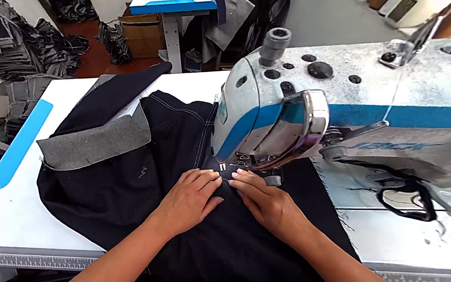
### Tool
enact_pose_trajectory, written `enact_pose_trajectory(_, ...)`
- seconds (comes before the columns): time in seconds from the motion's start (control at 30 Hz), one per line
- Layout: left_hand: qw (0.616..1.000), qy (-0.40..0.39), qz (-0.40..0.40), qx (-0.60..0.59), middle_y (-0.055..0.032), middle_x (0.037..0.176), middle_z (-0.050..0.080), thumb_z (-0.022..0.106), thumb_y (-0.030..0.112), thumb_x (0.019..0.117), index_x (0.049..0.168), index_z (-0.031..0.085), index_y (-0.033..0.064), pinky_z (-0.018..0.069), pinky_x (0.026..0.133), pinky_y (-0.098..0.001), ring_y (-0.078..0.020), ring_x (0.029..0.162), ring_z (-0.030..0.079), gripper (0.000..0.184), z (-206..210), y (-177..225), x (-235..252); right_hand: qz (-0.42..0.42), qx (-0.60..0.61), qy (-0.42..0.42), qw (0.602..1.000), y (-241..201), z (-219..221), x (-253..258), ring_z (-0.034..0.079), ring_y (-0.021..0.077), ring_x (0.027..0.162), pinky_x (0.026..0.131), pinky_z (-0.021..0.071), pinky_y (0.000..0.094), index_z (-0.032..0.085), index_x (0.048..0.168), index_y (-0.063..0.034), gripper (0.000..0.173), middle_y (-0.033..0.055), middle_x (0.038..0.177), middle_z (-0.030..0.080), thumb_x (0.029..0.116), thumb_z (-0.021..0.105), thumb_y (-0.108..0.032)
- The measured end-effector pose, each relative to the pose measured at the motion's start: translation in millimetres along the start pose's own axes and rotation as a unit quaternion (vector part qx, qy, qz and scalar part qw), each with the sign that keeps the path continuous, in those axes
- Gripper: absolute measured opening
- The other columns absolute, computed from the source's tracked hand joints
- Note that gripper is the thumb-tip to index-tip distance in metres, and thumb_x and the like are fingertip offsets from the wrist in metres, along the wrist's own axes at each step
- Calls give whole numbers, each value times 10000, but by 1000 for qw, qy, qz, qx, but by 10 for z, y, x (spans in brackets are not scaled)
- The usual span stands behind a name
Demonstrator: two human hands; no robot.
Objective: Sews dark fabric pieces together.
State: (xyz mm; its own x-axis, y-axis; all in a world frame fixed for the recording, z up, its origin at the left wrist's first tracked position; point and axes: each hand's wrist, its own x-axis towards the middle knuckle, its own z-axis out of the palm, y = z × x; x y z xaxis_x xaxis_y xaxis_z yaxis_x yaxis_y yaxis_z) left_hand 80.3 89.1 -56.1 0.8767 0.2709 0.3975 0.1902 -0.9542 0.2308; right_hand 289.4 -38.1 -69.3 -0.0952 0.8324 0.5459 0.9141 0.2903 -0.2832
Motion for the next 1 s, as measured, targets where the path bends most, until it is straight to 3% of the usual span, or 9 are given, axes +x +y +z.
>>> enact_pose_trajectory(0.23, 1000, -9, -2, 2, -91, 1331, 660, 511, 327, 1044, 1261, 698, 64, 431, 1123, -433, -255, 1293, 589, 389, -3, -88, 72, 10, -4, -10, 1000, 47, 22, 79, 668, 220, 1222, 979, 561, 334, 745, 1209, -81, 315, 100, 1287, 707, 1023, 503, -159)
enact_pose_trajectory(1.0, 1000, -22, 9, 17, -89, 1336, 659, 502, 299, 1050, 1285, 689, 50, 407, 1145, -424, -252, 1311, 576, 390, -37, -124, 104, 21, -26, -9, 999, 45, 48, 102, 683, 246, 1200, 965, 569, 359, 737, 1217, -67, 321, 116, 1265, 716, 1019, 499, -153)
